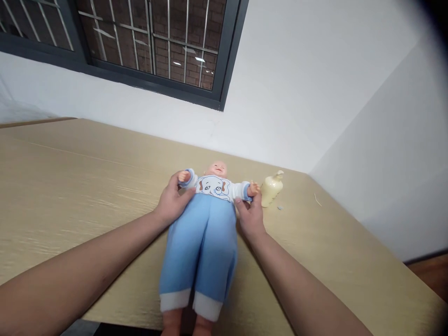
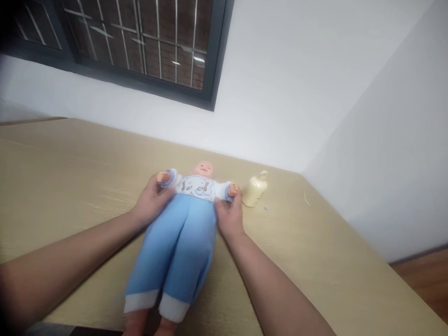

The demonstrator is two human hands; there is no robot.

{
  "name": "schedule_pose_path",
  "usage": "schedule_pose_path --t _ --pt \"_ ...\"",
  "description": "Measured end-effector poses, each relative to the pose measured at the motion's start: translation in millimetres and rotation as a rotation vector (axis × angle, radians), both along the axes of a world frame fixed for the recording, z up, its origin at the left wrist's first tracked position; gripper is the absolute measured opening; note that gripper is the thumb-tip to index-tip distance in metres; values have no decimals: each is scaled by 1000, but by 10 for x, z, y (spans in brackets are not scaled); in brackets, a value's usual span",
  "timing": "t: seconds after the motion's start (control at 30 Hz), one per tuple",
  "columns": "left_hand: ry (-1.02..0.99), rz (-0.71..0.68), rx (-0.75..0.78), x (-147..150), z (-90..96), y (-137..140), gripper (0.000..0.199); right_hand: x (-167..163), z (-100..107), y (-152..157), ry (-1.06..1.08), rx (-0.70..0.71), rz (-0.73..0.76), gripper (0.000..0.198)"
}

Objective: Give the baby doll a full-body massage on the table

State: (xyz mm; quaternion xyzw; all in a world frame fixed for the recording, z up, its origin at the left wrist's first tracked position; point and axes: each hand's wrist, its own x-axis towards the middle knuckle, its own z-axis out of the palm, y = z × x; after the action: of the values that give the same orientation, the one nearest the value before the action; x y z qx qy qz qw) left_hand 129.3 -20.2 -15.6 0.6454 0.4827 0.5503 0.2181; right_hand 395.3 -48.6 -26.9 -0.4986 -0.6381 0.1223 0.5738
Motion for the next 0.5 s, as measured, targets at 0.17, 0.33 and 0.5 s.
schedule_pose_path --t 0.17,0.33,0.5 --pt "487 -113 134 78 81 -107 79 -161 88 -153 -294 -68 71 80" --pt "659 -159 150 87 81 -82 78 -199 151 -183 -471 -165 78 72" --pt "612 -164 158 97 86 -100 76 -172 122 -165 -453 -134 75 72"
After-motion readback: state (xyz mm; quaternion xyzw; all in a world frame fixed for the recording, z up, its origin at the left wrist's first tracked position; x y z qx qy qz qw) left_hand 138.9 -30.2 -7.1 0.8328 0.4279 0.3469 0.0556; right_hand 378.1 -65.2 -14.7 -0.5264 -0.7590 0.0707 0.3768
